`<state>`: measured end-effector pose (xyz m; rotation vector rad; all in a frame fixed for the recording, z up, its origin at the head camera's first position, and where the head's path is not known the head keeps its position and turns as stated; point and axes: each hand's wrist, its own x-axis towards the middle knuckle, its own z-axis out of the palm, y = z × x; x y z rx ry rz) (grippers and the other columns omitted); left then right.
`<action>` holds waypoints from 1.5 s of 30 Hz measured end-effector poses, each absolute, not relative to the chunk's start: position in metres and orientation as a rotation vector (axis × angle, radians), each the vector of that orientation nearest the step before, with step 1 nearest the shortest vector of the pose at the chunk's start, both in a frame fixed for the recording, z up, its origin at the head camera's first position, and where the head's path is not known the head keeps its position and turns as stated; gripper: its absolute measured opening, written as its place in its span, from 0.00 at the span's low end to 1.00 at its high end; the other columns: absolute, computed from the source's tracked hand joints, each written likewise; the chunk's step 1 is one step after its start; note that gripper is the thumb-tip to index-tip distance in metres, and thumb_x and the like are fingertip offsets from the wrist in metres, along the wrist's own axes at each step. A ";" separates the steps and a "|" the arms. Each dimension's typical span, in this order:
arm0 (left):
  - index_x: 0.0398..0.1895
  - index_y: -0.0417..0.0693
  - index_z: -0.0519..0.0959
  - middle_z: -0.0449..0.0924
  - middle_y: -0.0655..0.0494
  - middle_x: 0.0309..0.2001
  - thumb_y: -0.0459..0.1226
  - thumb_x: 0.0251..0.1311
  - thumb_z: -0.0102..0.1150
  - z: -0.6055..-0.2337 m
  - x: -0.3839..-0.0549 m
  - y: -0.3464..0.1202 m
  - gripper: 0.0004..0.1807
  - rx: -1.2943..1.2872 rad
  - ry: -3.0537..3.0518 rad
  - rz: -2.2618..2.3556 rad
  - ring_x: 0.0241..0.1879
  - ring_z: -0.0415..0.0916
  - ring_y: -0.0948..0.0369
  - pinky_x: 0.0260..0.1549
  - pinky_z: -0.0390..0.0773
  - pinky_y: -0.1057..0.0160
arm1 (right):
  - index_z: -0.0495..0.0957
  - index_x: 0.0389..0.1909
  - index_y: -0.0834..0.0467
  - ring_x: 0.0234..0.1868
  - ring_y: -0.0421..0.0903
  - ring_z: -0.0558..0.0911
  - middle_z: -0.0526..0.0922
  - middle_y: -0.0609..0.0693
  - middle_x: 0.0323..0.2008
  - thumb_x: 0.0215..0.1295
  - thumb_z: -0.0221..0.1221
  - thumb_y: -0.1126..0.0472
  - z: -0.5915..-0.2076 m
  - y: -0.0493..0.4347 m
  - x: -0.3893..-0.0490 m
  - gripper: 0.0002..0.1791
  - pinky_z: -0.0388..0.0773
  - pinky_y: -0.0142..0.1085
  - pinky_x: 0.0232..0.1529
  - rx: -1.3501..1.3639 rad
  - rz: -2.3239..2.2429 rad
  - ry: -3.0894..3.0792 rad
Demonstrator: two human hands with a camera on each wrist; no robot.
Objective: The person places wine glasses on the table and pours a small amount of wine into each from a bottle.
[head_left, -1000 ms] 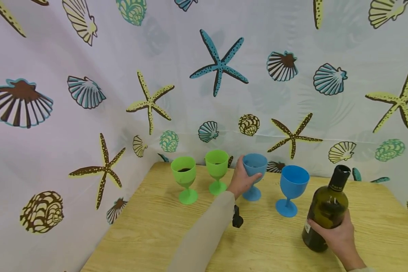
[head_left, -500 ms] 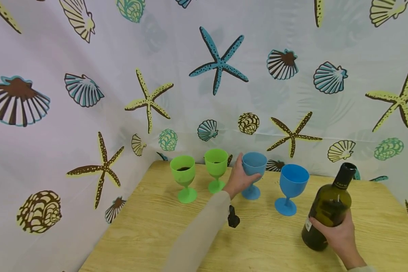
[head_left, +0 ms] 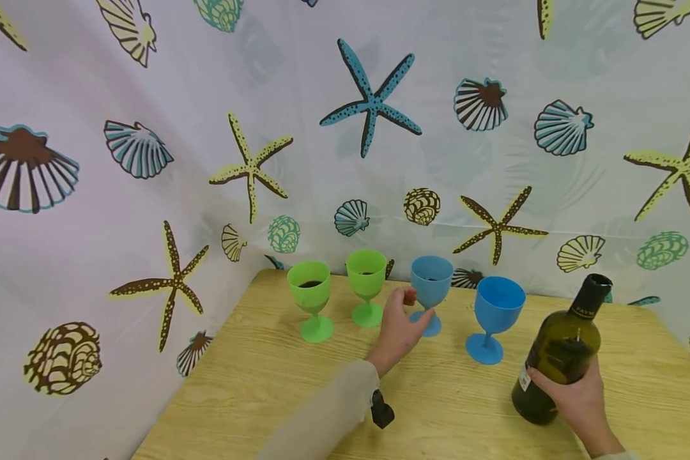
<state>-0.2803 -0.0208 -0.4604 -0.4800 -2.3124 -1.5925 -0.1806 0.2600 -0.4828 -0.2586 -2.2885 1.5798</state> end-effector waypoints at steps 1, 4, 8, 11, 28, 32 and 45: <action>0.52 0.42 0.69 0.71 0.51 0.47 0.42 0.60 0.62 -0.462 -0.277 -0.019 0.21 -0.510 -2.316 -1.585 0.47 0.68 0.57 0.48 0.72 0.57 | 0.48 0.70 0.49 0.48 0.31 0.66 0.64 0.43 0.55 0.50 0.72 0.63 -0.483 0.260 -0.181 0.53 0.67 0.31 0.48 -0.250 1.571 -2.288; 0.52 0.45 0.72 0.73 0.55 0.46 0.43 0.61 0.62 -0.465 -0.267 -0.010 0.20 -0.630 -2.398 -1.551 0.47 0.70 0.61 0.47 0.73 0.60 | 0.48 0.71 0.50 0.48 0.31 0.66 0.64 0.45 0.55 0.49 0.73 0.62 -0.484 0.262 -0.180 0.53 0.67 0.32 0.48 -0.257 1.540 -2.296; 0.61 0.47 0.67 0.71 0.57 0.55 0.46 0.60 0.62 -0.467 -0.259 0.007 0.28 -0.763 -2.575 -1.530 0.54 0.69 0.61 0.51 0.71 0.61 | 0.48 0.71 0.51 0.48 0.31 0.66 0.65 0.47 0.56 0.48 0.73 0.62 -0.484 0.263 -0.180 0.54 0.67 0.34 0.49 -0.267 1.506 -2.313; 0.68 0.48 0.60 0.66 0.57 0.62 0.49 0.57 0.64 -0.468 -0.262 0.021 0.39 -0.735 -2.675 -1.582 0.60 0.65 0.61 0.54 0.70 0.60 | 0.47 0.71 0.52 0.49 0.31 0.65 0.64 0.47 0.56 0.48 0.73 0.62 -0.485 0.264 -0.180 0.54 0.67 0.36 0.49 -0.254 1.509 -2.317; 0.75 0.63 0.43 0.53 0.57 0.71 0.55 0.45 0.72 -0.464 -0.292 0.069 0.59 -0.551 -2.750 -1.735 0.66 0.58 0.55 0.57 0.68 0.50 | 0.47 0.71 0.53 0.48 0.32 0.65 0.64 0.50 0.57 0.49 0.73 0.61 -0.484 0.266 -0.181 0.54 0.67 0.35 0.48 -0.252 1.486 -2.327; 0.75 0.62 0.43 0.54 0.58 0.70 0.53 0.46 0.72 -0.464 -0.293 0.076 0.58 -0.532 -2.711 -1.791 0.66 0.59 0.56 0.57 0.68 0.50 | 0.47 0.71 0.56 0.47 0.31 0.66 0.64 0.50 0.56 0.49 0.72 0.61 -0.485 0.265 -0.181 0.54 0.67 0.33 0.48 -0.243 1.499 -2.331; 0.75 0.60 0.44 0.59 0.58 0.67 0.48 0.46 0.74 -0.460 -0.304 0.093 0.58 -0.436 -2.645 -1.894 0.64 0.63 0.55 0.57 0.67 0.49 | 0.48 0.70 0.55 0.46 0.30 0.67 0.65 0.45 0.54 0.50 0.72 0.63 -0.487 0.264 -0.183 0.52 0.66 0.22 0.44 -0.193 1.526 -2.305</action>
